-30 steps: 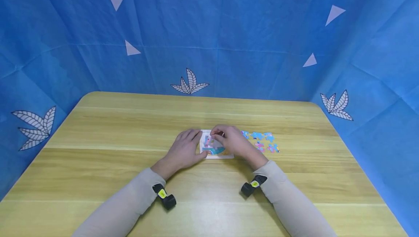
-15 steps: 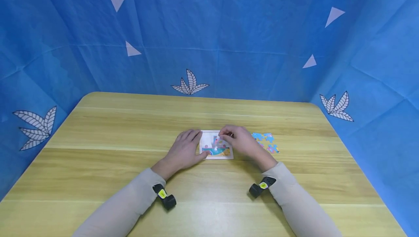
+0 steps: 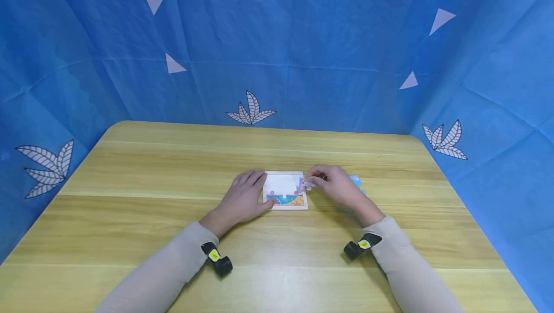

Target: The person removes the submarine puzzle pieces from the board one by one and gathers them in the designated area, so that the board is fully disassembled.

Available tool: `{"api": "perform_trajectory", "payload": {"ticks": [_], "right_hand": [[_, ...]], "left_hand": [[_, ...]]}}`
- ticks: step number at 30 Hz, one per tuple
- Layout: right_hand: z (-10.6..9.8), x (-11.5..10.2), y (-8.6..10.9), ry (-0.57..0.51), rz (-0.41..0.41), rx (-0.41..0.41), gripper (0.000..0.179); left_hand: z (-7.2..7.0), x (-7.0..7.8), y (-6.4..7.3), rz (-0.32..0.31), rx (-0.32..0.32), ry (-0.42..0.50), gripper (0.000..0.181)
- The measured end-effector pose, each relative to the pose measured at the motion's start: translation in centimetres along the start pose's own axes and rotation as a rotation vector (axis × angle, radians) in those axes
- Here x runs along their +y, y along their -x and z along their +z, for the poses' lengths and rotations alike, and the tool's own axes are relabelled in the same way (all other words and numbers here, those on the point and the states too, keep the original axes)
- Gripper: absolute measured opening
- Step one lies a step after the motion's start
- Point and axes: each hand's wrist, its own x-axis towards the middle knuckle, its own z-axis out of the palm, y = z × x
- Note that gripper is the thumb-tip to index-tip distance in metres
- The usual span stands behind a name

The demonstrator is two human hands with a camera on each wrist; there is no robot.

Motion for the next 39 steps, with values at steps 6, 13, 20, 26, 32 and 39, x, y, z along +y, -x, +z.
{"api": "perform_trajectory", "payload": {"ticks": [6, 13, 20, 26, 32, 39], "right_hand": [[-0.8, 0.9, 0.5, 0.008, 0.029, -0.017, 0.014], [-1.9, 1.5, 0.9, 0.021, 0.046, -0.053, 0.012], [-2.8, 2.2, 1.2, 0.003, 0.091, -0.096, 0.01], [-3.4, 2.8, 1.5, -0.057, 0.142, -0.158, 0.012], [-3.5, 3.2, 1.6, -0.066, 0.159, -0.185, 0.012], [-3.4, 3.6, 1.6, -0.046, 0.159, -0.198, 0.013]], "left_hand": [[0.0, 0.0, 0.0, -0.002, -0.006, -0.001, 0.085], [0.0, 0.0, 0.1, -0.002, -0.004, 0.015, 0.084], [0.0, 0.0, 0.1, -0.002, 0.001, 0.011, 0.085], [0.1, 0.0, 0.1, 0.002, 0.008, 0.005, 0.084], [0.0, 0.1, 0.0, -0.002, 0.004, -0.002, 0.085], [-0.1, 0.1, 0.0, -0.002, 0.017, 0.007, 0.083]]}}
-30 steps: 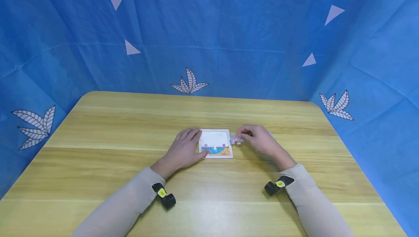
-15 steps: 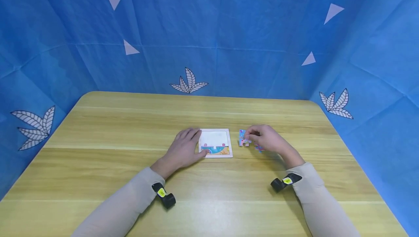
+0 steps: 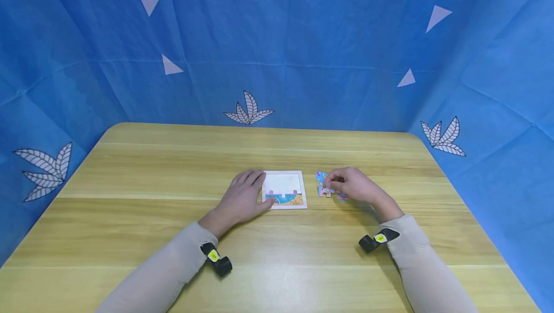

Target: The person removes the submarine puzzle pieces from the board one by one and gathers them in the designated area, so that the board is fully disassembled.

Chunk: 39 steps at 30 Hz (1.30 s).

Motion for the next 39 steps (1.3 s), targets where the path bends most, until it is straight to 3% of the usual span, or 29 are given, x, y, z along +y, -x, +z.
{"api": "perform_trajectory", "payload": {"ticks": [11, 16, 23, 34, 39], "right_hand": [[0.3, -0.1, -0.1, 0.018, -0.015, 0.004, 0.011], [0.3, -0.2, 0.0, 0.033, -0.024, 0.011, 0.011], [0.4, -0.3, -0.1, 0.069, -0.062, 0.036, 0.009], [1.5, -1.3, -0.2, 0.141, -0.12, 0.055, 0.008], [2.2, -2.0, -0.3, 0.158, -0.157, 0.06, 0.007]], "left_hand": [[0.3, 0.0, 0.0, -0.005, 0.005, 0.005, 0.082], [0.3, 0.0, 0.0, 0.015, 0.037, 0.017, 0.078], [0.4, -0.1, 0.1, 0.132, 0.106, 0.049, 0.067], [0.2, 0.0, 0.2, 0.353, 0.142, 0.086, 0.053], [0.3, 0.0, 0.2, 0.423, 0.145, 0.089, 0.052]]}}
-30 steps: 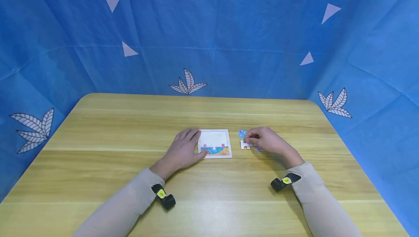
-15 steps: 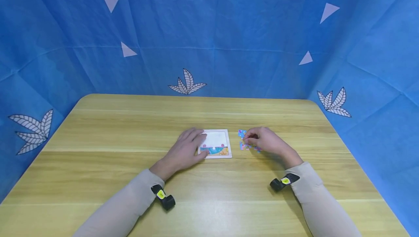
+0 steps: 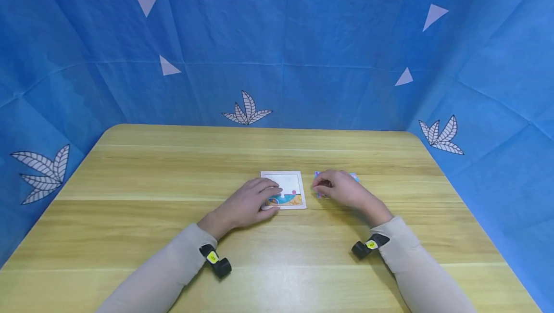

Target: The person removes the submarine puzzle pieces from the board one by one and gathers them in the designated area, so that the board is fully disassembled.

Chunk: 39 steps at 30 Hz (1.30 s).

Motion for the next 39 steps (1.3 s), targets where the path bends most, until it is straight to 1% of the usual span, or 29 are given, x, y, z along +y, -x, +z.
{"api": "perform_trajectory", "payload": {"ticks": [5, 13, 19, 28, 33, 39], "right_hand": [[0.5, -0.7, -0.1, 0.043, -0.058, 0.024, 0.009], [1.4, -1.9, -0.6, 0.065, -0.134, 0.038, 0.015], [2.1, -2.4, -0.8, 0.105, -0.156, 0.011, 0.018], [2.9, -2.9, -1.0, 0.183, -0.188, 0.002, 0.02], [3.1, -3.2, -1.0, 0.191, -0.183, 0.003, 0.023], [3.2, -3.5, -1.1, 0.209, -0.18, 0.026, 0.022]], "left_hand": [[-0.1, 0.1, 0.0, 0.046, -0.013, -0.005, 0.05], [-0.2, 0.4, 0.0, 0.077, -0.042, -0.025, 0.047], [-0.1, 0.4, 0.0, 0.094, -0.054, -0.046, 0.047], [0.1, 0.3, 0.1, 0.151, -0.011, -0.05, 0.038], [0.0, 0.4, 0.0, 0.148, -0.027, -0.046, 0.036], [0.0, 0.4, 0.0, 0.143, -0.047, -0.047, 0.036]]}}
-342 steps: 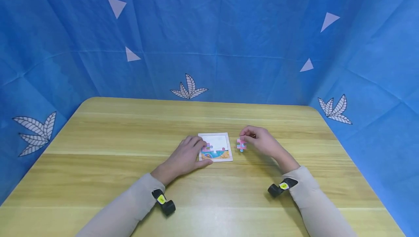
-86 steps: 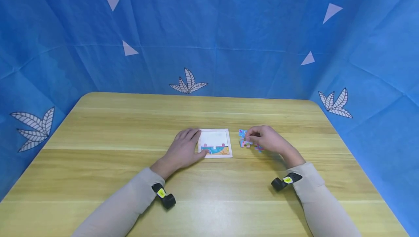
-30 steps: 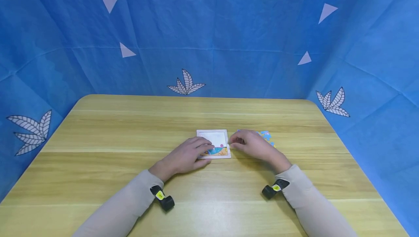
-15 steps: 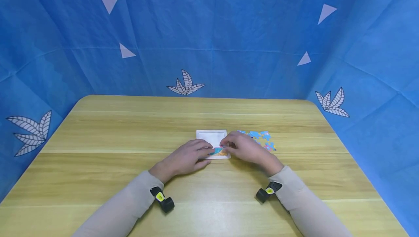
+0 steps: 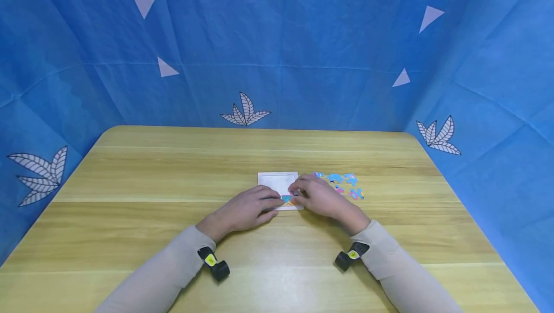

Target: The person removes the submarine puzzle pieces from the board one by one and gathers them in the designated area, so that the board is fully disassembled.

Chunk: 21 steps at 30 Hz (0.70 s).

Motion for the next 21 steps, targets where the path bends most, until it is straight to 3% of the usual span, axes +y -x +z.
{"api": "perform_trajectory", "payload": {"ticks": [14, 21], "right_hand": [[0.39, -0.14, -0.17, 0.009, -0.01, 0.03, 0.018], [0.5, -0.09, -0.31, -0.052, 0.029, 0.023, 0.015]], "left_hand": [[0.14, 0.06, -0.09, 0.004, 0.007, -0.011, 0.033], [0.12, 0.07, -0.16, 0.011, 0.016, -0.005, 0.033]]}}
